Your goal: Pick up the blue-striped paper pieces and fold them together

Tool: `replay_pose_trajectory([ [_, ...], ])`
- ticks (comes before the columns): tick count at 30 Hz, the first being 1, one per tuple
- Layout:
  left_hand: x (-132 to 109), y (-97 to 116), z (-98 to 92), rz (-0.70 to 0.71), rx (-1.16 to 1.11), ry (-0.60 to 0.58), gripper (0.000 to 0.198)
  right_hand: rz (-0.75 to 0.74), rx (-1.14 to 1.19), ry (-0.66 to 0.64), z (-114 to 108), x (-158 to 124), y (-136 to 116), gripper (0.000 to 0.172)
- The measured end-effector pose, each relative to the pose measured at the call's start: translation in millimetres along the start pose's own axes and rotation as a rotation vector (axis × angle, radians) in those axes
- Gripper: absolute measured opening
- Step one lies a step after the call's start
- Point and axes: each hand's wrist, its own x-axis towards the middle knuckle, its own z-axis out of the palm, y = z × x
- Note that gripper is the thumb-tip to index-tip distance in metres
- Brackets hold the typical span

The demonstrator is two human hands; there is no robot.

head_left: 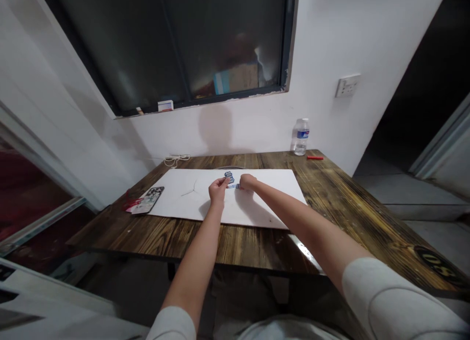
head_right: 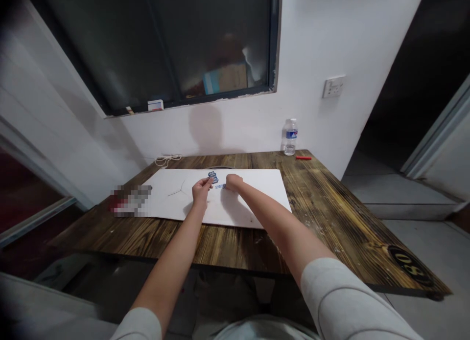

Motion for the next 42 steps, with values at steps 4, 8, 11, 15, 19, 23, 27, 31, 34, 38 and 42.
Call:
replay_pose_trajectory([
  [4, 1.2, -1.8, 1.3, -0.013, -0.009, 0.002, 0.035, 0.012, -0.017, -0.038, -12.8, -9.3, -2.8, 0.02],
  [8, 1.4, -2.4, 1.7, -0.004, 0.0, 0.002, 0.033, -0.028, 0.18, 0.059, -26.9, -21.8, -6.2, 0.016],
  [11, 1.1, -1.0, 2.1, -0.009, 0.009, 0.013, 0.033, -0.004, 0.537, 0.159, -36.6, -29.6, -9.5, 0.019],
  [15, 0.3, 1.2, 3.7, -0.028, -0.007, 0.013, 0.033, -0.01, 0.846, 0.242, -47.9, -40.9, -13.4, 0.027],
  [19, -1.3, 1.0, 6.1, -0.032, 0.0, -0.025, 0.036, -0.028, 0.942, 0.201, -50.8, -58.0, -14.9, 0.032],
  [23, -3.4, 0.2, 8.2, -0.039, -0.001, -0.077, 0.041, -0.019, 0.951, 0.2, -42.8, -75.4, -12.9, 0.039],
  [27, -7.3, 1.5, 10.1, -0.055, 0.006, -0.162, 0.042, -0.015, 0.861, 0.235, -33.2, -83.3, -8.1, 0.043],
  [31, -11.3, 3.3, 12.0, -0.054, 0.025, -0.236, 0.041, -0.067, 0.804, 0.255, -28.9, -81.2, -2.9, 0.037],
  [34, -11.9, 3.3, 12.5, -0.049, 0.037, -0.217, 0.04, -0.091, 0.739, 0.222, -30.1, -76.3, 3.0, 0.034],
  [38, -9.1, 1.4, 11.1, -0.062, 0.022, -0.16, 0.04, -0.042, 0.618, 0.196, -35.7, -67.3, 17.7, 0.028],
  [42, -5.2, -0.5, 8.3, -0.075, 0.007, -0.118, 0.041, 0.029, 0.376, 0.152, -41.4, -56.6, 36.1, 0.022],
])
